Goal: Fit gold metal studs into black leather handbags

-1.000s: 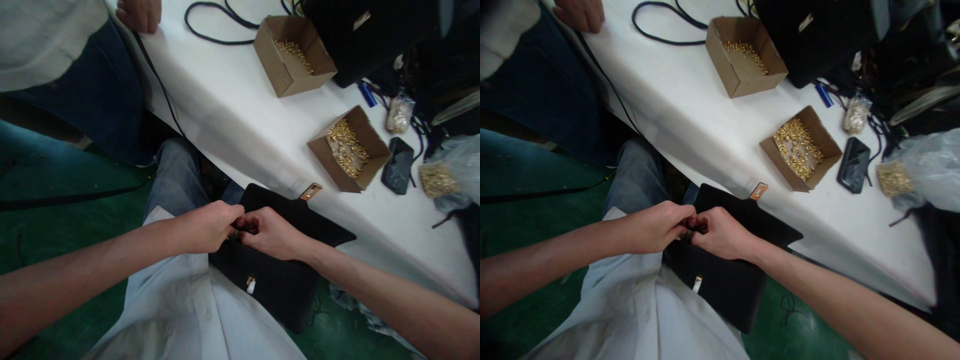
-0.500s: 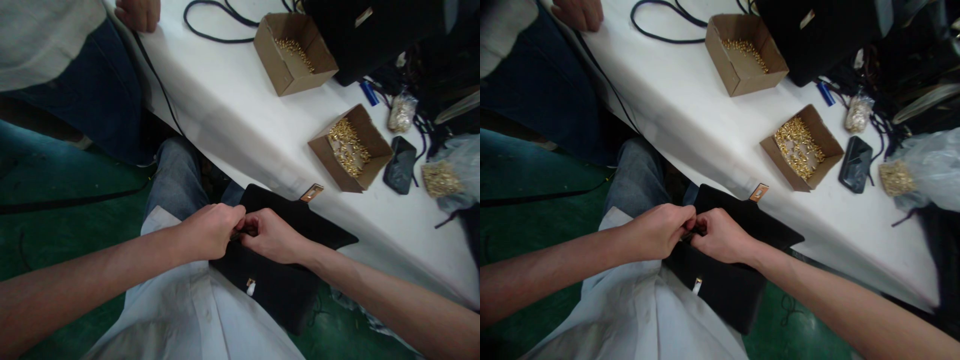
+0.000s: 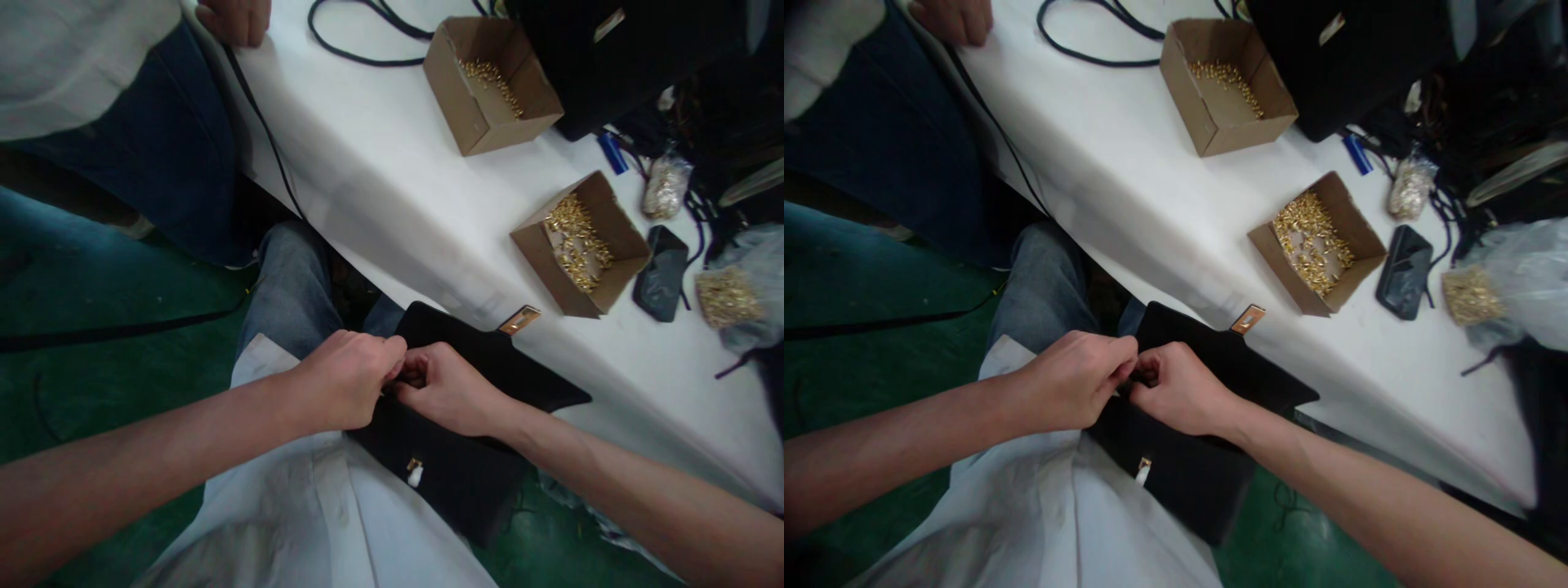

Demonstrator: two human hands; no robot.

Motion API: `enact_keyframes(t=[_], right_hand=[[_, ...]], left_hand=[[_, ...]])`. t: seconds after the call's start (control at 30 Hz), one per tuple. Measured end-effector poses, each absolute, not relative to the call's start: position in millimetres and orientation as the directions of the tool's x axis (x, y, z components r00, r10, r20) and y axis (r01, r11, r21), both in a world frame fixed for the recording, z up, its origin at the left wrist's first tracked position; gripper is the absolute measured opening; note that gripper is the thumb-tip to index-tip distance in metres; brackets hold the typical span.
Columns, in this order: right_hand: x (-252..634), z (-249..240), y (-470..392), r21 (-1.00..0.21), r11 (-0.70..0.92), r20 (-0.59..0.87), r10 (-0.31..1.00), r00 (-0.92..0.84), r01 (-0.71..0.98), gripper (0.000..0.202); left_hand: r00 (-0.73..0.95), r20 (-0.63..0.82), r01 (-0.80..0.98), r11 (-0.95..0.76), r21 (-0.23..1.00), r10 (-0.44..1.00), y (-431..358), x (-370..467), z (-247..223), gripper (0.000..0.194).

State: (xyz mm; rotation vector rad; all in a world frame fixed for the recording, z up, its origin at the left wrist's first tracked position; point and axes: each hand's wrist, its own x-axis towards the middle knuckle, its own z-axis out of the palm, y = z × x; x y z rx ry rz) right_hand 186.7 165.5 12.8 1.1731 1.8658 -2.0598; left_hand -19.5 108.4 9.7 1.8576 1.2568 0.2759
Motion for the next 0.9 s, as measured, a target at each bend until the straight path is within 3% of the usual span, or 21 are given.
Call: enact_keyframes(t=[0.23, 0.5, 0.9], right_hand=[[186.3, 14.3, 165.4, -0.793, -0.258, -0.608, 0.382, -0.696, 0.551, 0.014], [185.7, 14.6, 162.7, -0.781, -0.199, -0.612, 0.428, -0.665, 0.592, 0.009], [184.9, 13.8, 161.8, -0.778, -0.180, -0.617, 0.403, -0.676, 0.602, 0.014]], left_hand=[[0.501, -0.217, 0.617, -0.171, 0.768, 0.838, 102.9, -17.2, 5.4, 0.034], [0.495, -0.199, 0.601, -0.167, 0.782, 0.846, 98.9, -17.1, 2.4, 0.027], [0.436, -0.334, 0.628, -0.016, 0.778, 0.836, 101.2, -22.0, 0.8, 0.015]])
